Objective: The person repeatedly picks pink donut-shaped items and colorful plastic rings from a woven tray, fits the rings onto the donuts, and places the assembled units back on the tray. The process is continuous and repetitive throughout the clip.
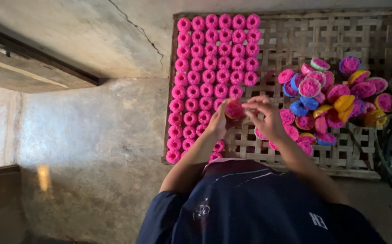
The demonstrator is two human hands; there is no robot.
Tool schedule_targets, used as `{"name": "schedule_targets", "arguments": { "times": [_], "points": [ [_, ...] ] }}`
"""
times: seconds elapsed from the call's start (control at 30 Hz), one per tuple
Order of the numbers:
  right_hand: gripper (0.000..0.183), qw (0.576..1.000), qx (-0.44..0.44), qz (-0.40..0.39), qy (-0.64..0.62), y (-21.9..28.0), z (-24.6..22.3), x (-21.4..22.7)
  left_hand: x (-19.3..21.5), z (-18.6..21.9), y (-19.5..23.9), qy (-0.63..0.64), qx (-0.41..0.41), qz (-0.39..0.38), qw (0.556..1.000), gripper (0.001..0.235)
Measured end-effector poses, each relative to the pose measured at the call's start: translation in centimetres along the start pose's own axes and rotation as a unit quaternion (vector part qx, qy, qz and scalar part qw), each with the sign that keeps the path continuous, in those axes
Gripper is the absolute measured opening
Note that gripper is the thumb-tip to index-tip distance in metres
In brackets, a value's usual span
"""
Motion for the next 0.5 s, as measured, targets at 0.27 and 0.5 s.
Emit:
{"name": "schedule_targets", "arguments": {
  "times": [0.27, 0.5],
  "points": [
    [0.01, 0.896, 0.229, -0.178, 0.335, -1.0, -6.4, -3.5, -1.6, -1.0, -1.6, -0.179, -0.001, -0.069, 0.981, 0.052],
    [0.011, 0.955, 0.076, -0.233, 0.167, -0.9, 2.1, -5.2, 0.1, -3.4, -2.6, -0.121, 0.055, -0.073, 0.988, 0.063]
  ]
}}
Point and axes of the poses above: each hand's wrist, its own y-axis away from the middle knuckle, its own x-axis out of the back of the hand, z = x × y, the point moved 10 cm from there along -y, towards the middle knuckle, and after that the axes turned 1 degree about -y, right-handed, at the moved point
